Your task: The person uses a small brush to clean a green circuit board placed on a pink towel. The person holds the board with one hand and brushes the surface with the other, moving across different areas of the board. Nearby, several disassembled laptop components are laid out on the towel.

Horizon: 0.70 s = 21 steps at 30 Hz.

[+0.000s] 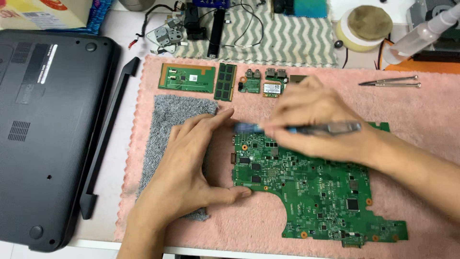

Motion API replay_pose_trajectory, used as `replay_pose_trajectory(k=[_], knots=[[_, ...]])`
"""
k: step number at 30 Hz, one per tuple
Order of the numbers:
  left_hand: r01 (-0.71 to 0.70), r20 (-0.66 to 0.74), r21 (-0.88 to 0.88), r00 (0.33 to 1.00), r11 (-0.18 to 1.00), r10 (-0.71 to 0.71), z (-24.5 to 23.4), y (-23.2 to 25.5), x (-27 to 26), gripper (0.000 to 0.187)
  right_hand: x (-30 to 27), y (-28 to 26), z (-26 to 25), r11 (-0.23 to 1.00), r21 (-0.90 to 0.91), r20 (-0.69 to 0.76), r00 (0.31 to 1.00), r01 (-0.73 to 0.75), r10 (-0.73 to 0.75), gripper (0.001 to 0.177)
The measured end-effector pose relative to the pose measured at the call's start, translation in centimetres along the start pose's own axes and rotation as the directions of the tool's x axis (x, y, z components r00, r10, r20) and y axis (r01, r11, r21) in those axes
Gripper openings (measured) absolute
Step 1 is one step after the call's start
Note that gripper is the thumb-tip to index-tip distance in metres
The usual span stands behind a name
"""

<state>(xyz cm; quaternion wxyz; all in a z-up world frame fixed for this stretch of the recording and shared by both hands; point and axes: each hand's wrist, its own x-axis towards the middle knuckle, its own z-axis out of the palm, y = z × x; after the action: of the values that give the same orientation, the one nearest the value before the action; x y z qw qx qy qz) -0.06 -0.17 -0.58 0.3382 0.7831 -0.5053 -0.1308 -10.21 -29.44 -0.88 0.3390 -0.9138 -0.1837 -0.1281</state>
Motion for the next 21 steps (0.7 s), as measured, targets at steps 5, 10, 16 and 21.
replay_pose_trajectory(k=[5,10,16,21], knots=[[-0.008,-0.009,-0.004,1.000,1.000,0.008,-0.1,0.1,0.1,0.137,0.0,-3.2,-0.3,0.996,0.079,0.031,0.999,-0.047,0.045,0.013],[-0.013,0.009,0.006,1.000,1.000,0.013,0.0,0.1,-0.1,0.137,-0.9,-2.1,0.0,0.982,0.063,0.066,0.982,-0.181,0.177,0.017],[-0.002,0.010,-0.002,1.000,1.000,0.002,0.0,-0.1,0.1,0.138,-1.6,-3.1,-0.1,0.991,0.132,0.048,0.999,-0.012,0.006,0.016],[0.000,0.024,0.010,1.000,1.000,0.000,-0.1,0.0,0.1,0.135,-1.5,-1.5,-0.7,0.998,0.064,0.005,1.000,-0.024,0.023,0.016]])
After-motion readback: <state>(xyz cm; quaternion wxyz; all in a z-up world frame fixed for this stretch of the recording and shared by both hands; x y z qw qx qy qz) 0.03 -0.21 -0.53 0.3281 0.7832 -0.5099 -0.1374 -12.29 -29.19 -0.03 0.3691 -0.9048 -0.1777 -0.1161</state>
